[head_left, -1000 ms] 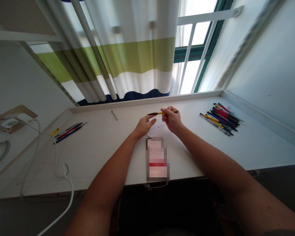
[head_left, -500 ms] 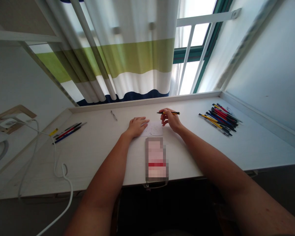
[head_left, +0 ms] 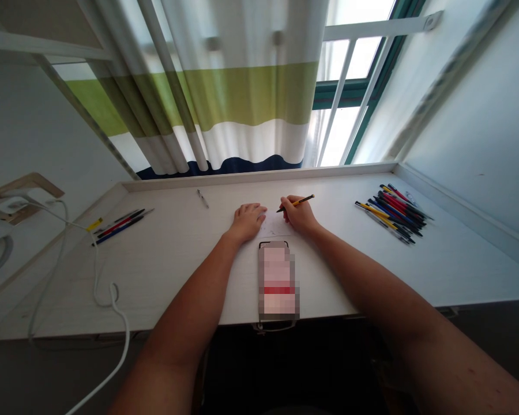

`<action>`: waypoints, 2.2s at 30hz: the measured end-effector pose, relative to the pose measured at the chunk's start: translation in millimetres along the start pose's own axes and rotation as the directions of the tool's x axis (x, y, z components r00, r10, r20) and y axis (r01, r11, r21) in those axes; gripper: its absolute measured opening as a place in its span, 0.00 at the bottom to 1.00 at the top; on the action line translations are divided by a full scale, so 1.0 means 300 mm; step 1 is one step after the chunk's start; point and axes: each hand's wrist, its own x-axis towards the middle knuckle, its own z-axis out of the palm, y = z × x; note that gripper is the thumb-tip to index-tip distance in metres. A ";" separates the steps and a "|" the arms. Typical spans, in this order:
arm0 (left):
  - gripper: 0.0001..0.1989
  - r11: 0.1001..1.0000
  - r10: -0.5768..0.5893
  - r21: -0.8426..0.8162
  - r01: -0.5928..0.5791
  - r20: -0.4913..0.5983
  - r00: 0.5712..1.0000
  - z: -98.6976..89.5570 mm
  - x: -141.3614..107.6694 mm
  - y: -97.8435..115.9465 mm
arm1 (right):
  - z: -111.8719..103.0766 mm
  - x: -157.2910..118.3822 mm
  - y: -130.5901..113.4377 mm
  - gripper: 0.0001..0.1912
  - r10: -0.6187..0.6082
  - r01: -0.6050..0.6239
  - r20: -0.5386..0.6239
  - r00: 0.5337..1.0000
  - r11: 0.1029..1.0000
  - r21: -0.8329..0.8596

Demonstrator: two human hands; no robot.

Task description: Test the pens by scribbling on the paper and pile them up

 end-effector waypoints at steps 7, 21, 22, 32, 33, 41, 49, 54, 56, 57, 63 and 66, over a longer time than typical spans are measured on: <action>0.19 0.999 0.025 -0.023 -0.026 -0.039 0.999 0.020 0.000 -0.006 | 0.039 0.001 0.016 0.18 -0.002 0.007 0.094 0.996 0.999 -0.048; 0.21 0.998 0.025 -0.062 -0.029 -0.066 0.997 0.020 0.003 -0.019 | -0.081 0.045 0.016 0.20 -0.017 0.001 -0.193 0.981 0.997 -0.082; 0.21 0.996 0.018 -0.086 -0.025 -0.080 0.997 0.020 0.004 -0.020 | -0.099 0.045 0.012 0.14 -0.005 -0.004 -0.193 0.981 0.999 -0.043; 0.18 0.953 0.156 -0.217 -0.211 -0.244 0.957 -0.032 -0.006 0.068 | -0.104 0.000 -0.038 0.20 -0.051 0.060 -0.084 0.995 0.993 0.106; 0.18 0.935 0.188 -0.250 -0.251 -0.249 0.950 -0.034 -0.009 0.086 | -0.096 0.000 -0.043 0.20 -0.056 0.069 -0.091 0.994 0.988 0.138; 0.08 0.924 0.222 -0.249 -0.292 -0.275 0.935 -0.037 -0.023 0.126 | -0.134 -0.072 -0.138 0.11 -0.059 0.066 0.110 0.992 0.996 -0.064; 0.11 0.664 0.706 0.130 -0.736 0.213 0.675 0.066 0.171 0.469 | -0.455 -0.334 -0.051 0.08 0.005 -0.003 0.000 1.000 0.591 -0.807; 0.14 0.484 0.818 0.092 -0.870 0.304 0.488 0.242 0.280 0.742 | -0.636 -0.437 0.027 0.11 0.055 -0.164 -0.156 0.986 0.432 -0.887; 0.15 0.442 0.856 0.050 -0.896 0.275 0.438 0.294 0.295 0.794 | -0.690 -0.456 0.039 0.12 0.063 -0.206 -0.198 0.978 0.417 -0.885; 0.16 0.438 0.865 0.046 -0.898 0.252 0.434 0.314 0.299 0.810 | -0.712 -0.459 0.045 0.13 0.060 -0.214 -0.208 0.976 0.413 -0.885; 0.14 0.499 0.832 0.163 -0.851 0.186 0.523 0.361 0.322 0.872 | -0.776 -0.410 0.090 0.17 -0.001 -0.170 -0.181 0.983 0.335 -0.927; 0.13 0.539 0.808 0.158 -0.827 0.178 0.561 0.371 0.334 0.908 | -0.788 -0.397 0.107 0.16 -0.029 -0.180 -0.199 0.980 0.317 -0.931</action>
